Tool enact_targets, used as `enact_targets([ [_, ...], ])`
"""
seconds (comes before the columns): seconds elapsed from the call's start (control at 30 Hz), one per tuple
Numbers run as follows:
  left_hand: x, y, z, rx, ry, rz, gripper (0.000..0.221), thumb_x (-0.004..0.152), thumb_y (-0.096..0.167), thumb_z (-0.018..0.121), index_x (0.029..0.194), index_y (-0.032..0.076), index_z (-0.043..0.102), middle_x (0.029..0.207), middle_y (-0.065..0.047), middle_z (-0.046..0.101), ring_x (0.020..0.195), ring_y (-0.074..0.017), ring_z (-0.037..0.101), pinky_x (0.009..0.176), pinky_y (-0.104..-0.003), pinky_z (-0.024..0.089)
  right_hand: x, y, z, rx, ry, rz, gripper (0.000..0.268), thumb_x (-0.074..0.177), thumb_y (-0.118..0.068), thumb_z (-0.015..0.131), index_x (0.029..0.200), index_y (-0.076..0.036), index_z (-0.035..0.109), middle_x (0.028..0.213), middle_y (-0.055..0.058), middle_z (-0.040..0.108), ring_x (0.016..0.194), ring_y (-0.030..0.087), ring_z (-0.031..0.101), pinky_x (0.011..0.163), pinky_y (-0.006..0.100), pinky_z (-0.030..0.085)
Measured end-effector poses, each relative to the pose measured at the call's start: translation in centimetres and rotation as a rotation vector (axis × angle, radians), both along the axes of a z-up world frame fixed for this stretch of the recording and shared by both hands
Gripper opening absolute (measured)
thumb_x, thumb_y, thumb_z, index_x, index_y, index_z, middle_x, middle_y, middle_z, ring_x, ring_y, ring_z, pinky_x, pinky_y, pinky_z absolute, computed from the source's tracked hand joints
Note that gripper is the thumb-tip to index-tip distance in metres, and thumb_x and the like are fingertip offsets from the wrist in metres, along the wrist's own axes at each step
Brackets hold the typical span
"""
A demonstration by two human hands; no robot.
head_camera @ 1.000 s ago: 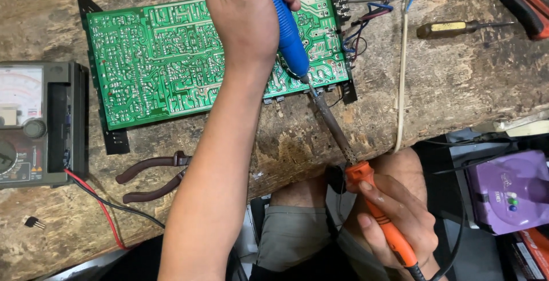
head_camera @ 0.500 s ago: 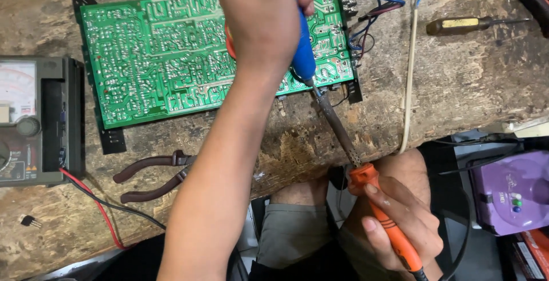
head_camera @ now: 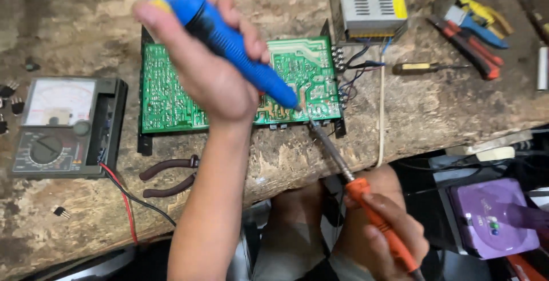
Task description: The person is desoldering components from a printed circuit board using a soldering iron and a desoldering pump, and checking connections with a multimeter.
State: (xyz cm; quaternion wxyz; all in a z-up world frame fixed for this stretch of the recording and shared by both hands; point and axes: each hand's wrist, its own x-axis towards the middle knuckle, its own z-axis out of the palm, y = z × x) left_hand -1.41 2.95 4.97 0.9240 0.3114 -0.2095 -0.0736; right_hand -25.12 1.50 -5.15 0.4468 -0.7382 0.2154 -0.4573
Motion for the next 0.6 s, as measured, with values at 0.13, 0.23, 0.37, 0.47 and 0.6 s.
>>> enact_targets([
  [0.13,-3.1,3.0,-0.4,-0.071,0.100,-0.017,0.066,0.071,0.054,0.040,0.115,0.005,0.039,0.061,-0.004,0.046,0.041,-0.0113,0.044,0.034,-0.025,0.039,-1.0,0.1,0.9,-0.360,0.249,0.052,0.028,0.067,-0.017,0.055,0.092,-0.003,0.056,0.088,0.017,0.060,0.082,0.021,0.063,0.075,0.021,0.046],
  [0.23,-6.4,5.0,-1.8,-0.186,0.016,-0.058,0.057,0.080,0.048,0.042,0.114,0.002,0.040,0.065,-0.004,0.050,0.045,-0.0123,0.049,0.036,-0.023,0.044,-0.4,0.5,0.8,-0.211,-0.083,0.075,0.029,0.069,-0.014,0.049,0.090,0.006,0.051,0.080,0.024,0.059,0.073,0.029,0.065,0.074,0.029,0.053],
  [0.37,-11.8,6.6,-5.8,-0.041,0.139,-0.124,0.054,0.075,0.046,0.052,0.105,0.004,0.037,0.065,-0.006,0.045,0.041,-0.0120,0.042,0.034,-0.023,0.036,-0.8,-1.0,2.4,-0.200,-0.165,0.112,0.034,0.082,-0.021,0.043,0.103,0.005,0.042,0.091,0.027,0.055,0.082,0.029,0.062,0.079,0.035,0.053],
  [0.47,-14.1,8.2,-8.4,0.503,-0.140,-0.251,0.049,0.069,0.038,0.067,0.098,0.007,0.043,0.076,-0.004,0.056,0.052,-0.0115,0.052,0.046,-0.021,0.040,-0.7,-0.6,4.6,-0.263,-0.083,-0.029,0.023,0.082,-0.011,0.039,0.094,0.009,0.042,0.086,0.023,0.056,0.075,0.024,0.061,0.070,0.024,0.049],
  [0.6,-14.4,10.6,-10.5,1.154,-0.967,-0.497,0.034,0.063,0.020,0.057,0.096,0.016,0.048,0.076,-0.004,0.060,0.067,-0.0268,0.059,0.048,-0.039,0.042,-6.9,-11.3,4.2,1.043,0.169,0.453,0.047,0.080,-0.019,0.032,0.097,0.016,0.057,0.105,0.030,0.059,0.102,0.038,0.053,0.092,0.047,0.031],
])
